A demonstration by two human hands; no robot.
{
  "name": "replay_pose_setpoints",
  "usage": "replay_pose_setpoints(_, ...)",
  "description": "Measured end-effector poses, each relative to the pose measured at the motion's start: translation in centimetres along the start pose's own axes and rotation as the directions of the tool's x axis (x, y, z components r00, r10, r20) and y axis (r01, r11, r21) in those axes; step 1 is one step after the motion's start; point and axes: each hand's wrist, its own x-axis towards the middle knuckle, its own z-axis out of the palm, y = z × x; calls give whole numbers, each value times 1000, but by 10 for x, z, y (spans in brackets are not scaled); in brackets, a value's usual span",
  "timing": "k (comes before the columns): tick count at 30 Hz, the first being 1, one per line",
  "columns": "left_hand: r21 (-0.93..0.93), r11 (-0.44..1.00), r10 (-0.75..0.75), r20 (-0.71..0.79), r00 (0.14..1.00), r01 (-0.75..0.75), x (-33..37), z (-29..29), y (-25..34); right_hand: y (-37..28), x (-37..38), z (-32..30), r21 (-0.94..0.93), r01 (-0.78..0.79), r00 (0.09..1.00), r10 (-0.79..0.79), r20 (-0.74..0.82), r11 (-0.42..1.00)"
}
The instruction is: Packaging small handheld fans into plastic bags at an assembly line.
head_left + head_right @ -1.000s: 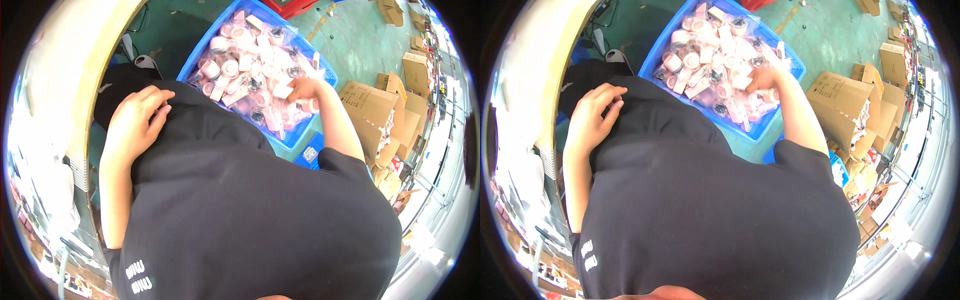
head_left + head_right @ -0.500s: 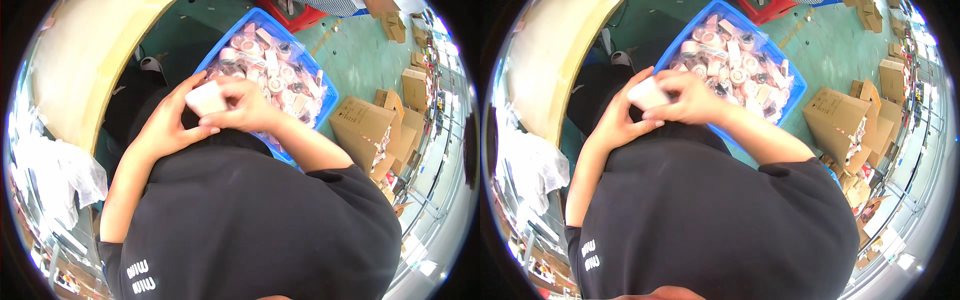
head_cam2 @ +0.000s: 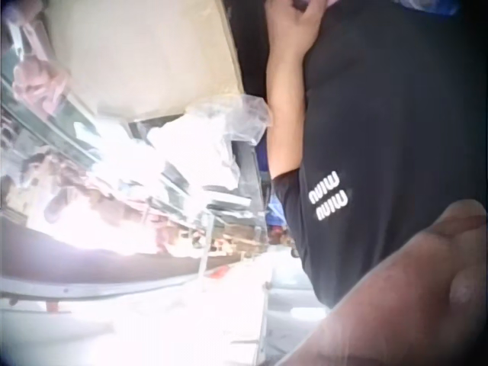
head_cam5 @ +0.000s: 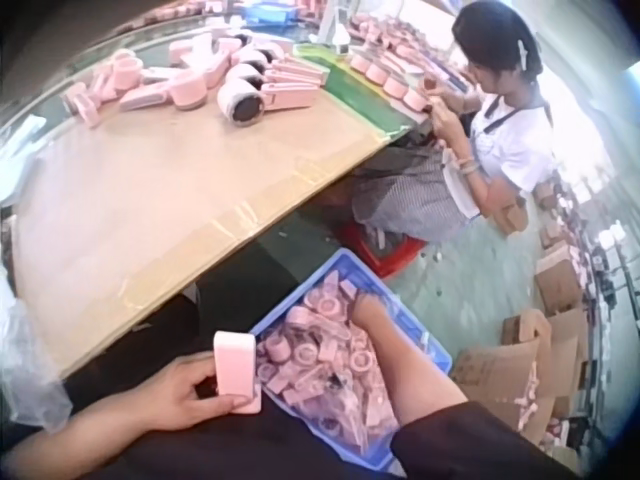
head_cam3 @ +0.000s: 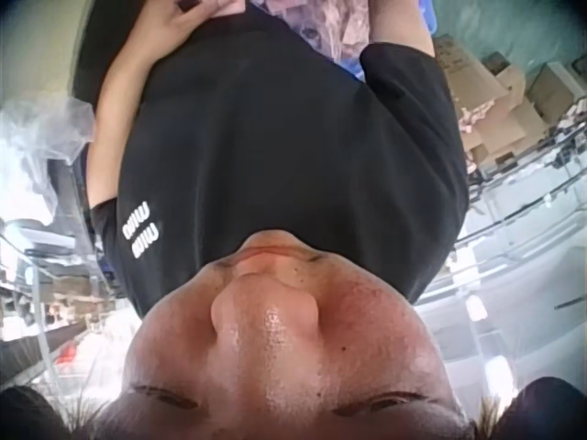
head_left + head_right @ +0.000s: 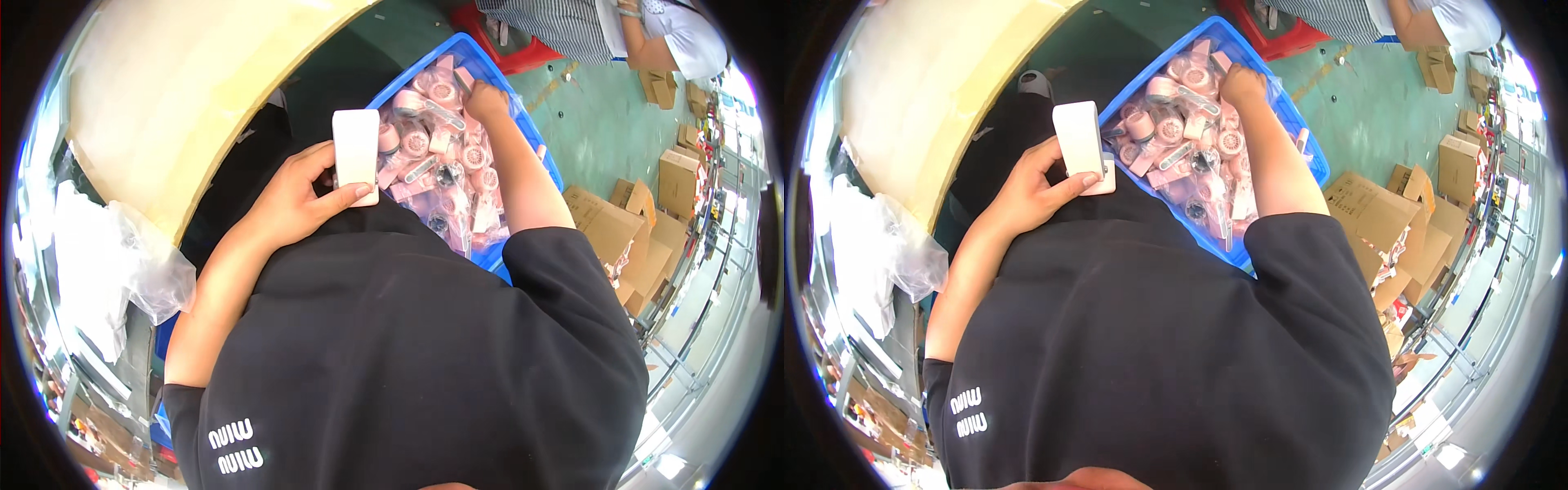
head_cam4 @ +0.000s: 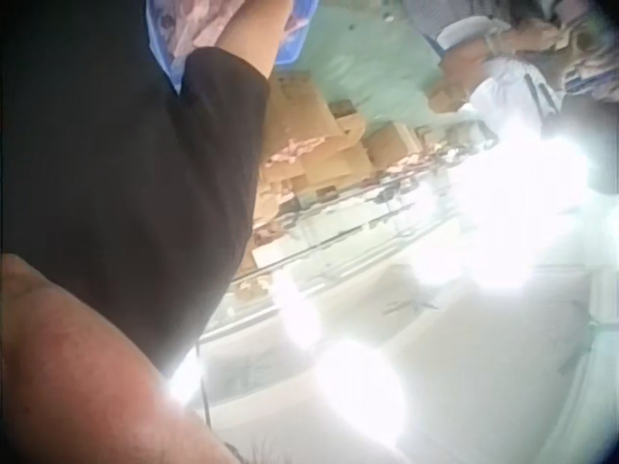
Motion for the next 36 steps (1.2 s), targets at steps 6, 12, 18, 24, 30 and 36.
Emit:
replay_pose_setpoints(6, -5, 1000, 4, 41, 999, -3, 6, -7, 2, -27, 22, 4, -69, -154, 987, 157, 43, 986)
replay_pose_setpoints(12, 43, 974, 223, -18, 975, -222, 3, -9, -9, -12, 8, -43, 266, -103, 978, 146, -150, 959)
replay_pose_setpoints(18, -595, 787, 127, -103, 987, -164, -6, -15, -6, -27, -82, -128, 961, 103, 990, -121, -74, 257)
replay_pose_setpoints(24, -480, 871, 0, -222, 975, -110, -8, 4, 20, -105, -179, -194, 976, 128, 917, -353, -184, -176)
replay_pose_setpoints(30, -612, 787, -37, -176, 984, -80, -22, 3, 40, -165, -231, -209, 975, 209, 895, -387, -222, -74)
replay_pose_setpoints(36, -652, 756, -78, -175, 981, -56, -32, 6, 38, -165, -231, -201, 841, 472, 840, -423, -339, 263)
